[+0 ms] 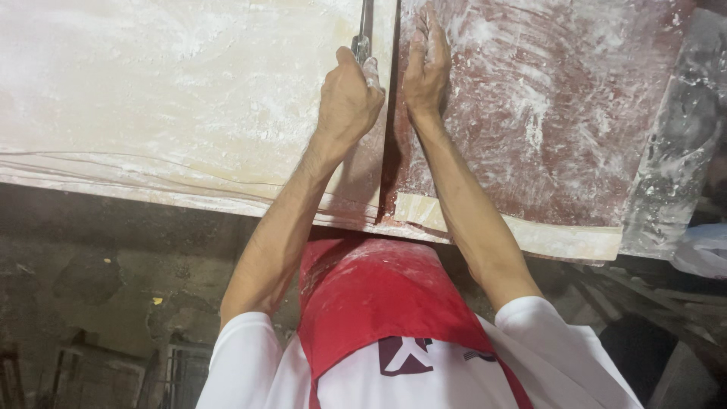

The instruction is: The person organizes small dough pieces on a tray and then uses a knife to cut long strips from a large flat sheet of dough on a floured surface.

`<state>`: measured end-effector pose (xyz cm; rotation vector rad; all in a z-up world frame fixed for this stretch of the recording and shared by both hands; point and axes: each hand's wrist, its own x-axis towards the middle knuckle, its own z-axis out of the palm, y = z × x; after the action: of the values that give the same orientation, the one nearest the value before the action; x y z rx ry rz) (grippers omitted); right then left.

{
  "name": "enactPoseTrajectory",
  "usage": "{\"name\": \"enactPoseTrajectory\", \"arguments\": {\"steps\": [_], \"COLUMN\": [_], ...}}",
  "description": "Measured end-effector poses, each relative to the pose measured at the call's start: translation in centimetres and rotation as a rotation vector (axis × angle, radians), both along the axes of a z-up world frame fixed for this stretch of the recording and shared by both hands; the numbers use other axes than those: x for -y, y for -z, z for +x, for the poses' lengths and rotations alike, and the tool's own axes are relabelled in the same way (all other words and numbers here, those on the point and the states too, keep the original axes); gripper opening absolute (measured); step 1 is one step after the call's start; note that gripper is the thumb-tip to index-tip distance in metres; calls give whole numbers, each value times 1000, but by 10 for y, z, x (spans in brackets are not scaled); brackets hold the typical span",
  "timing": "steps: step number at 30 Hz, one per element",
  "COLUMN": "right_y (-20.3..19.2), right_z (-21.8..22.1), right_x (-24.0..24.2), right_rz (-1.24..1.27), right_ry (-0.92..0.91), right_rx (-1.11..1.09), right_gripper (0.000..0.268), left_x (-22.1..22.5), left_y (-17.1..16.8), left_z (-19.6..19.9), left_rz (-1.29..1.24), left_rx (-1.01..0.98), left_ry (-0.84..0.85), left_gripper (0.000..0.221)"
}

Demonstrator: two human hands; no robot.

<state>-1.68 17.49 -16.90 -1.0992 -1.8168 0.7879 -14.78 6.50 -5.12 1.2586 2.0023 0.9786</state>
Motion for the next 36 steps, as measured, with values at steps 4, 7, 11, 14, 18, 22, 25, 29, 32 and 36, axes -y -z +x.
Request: {"name": "enactPoseTrajectory", "arguments": {"steps": [4,7,11,14,18,22,25,29,32,36], "right_y": [-8,-10,-7,-7,-9,-3,8,20,20,18], "right_z": [1,1,0,0,1,1,5,2,3,5], "right_x": [5,7,5,6,5,4,2,-3,-3,-1], "right_rz": [-82,-80,-76,-100,-99,-107,-141,-85,-97,-145], "right_ry": [-9,12,25,27,10,17,43,36,40,57], "right_rx": [-34,7,20,22,0,-20,62,15,13,42], "right_gripper": [53,52,52,52,54,54,56,58,60,62], "left_x": [1,3,4,6,2,3,3,3,2,5], "left_y": [-2,-4,-6,-3,5,8,12,11,-1,-13], "left_z": [-1,-1,-2,-3,-3,2,-1,-1,0,0], "left_rz": [9,35,10,33,42,32,16,42,23,45], "left_rx": [5,-26,2,-7,-20,-34,-13,-47,-1,-28], "left_ry": [26,4,5,19,29,27,27,38,18,-4], "left_gripper": [19,22,21,20,18,20,21,22,22,26]}}
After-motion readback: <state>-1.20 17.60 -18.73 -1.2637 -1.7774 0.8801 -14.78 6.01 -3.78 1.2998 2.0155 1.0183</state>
